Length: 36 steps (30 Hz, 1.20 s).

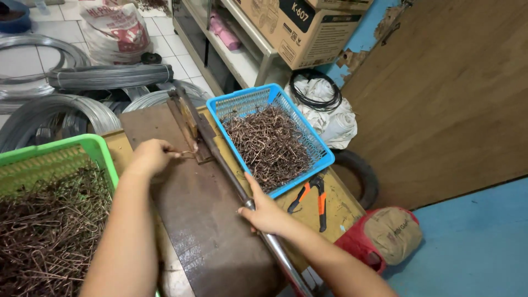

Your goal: Bending small metal clips using a manual jig and lever assembly.

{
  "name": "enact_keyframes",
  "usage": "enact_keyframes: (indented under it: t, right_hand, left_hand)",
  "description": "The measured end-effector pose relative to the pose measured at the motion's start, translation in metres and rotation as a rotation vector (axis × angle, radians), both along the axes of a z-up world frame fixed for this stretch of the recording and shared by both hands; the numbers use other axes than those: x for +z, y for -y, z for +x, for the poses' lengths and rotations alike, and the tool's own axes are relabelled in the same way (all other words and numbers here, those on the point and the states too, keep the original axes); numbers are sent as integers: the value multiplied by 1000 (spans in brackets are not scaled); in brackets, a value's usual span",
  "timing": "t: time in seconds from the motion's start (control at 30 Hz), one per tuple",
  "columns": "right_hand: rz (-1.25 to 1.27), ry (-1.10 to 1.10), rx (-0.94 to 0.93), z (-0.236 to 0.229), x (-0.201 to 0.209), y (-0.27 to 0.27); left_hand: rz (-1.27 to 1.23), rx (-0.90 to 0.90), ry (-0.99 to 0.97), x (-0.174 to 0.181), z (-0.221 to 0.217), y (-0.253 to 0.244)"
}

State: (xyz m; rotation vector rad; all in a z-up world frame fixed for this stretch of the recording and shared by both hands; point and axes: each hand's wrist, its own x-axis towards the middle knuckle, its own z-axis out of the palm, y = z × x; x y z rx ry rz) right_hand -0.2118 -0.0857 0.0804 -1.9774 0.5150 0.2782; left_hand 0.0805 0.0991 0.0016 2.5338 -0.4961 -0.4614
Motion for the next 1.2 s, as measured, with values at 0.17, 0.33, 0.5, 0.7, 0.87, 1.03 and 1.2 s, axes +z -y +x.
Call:
enact_keyframes:
  t: [0.17, 0.33, 0.5, 0.7, 0.87, 1.03, 1.2]
  right_hand:
    - [56, 37, -32, -4, -65, 6]
    - [30, 60, -35, -4, -78, 9]
    - [-20, 66, -55, -6, -68, 3]
    - [-58, 28, -76, -11, -44, -9]
    - [-83, 50, -41, -7, -49, -6]
    - [-101, 55, -3, -3, -36, -10]
    - [-174, 121, 25, -5, -43, -7]
  left_hand:
    - [129, 14, 66, 23, 17, -41]
    - [-24, -42, -46, 74, 7, -39]
    - [-808, 81, -506, 87, 1, 34]
    - [-863, 174, -403, 35, 25, 22]
    - [-852, 164, -370, 46, 11, -31]
    - [-672, 270, -310, 100, -46, -79]
    - [-162, 435, -243, 137, -111, -114]
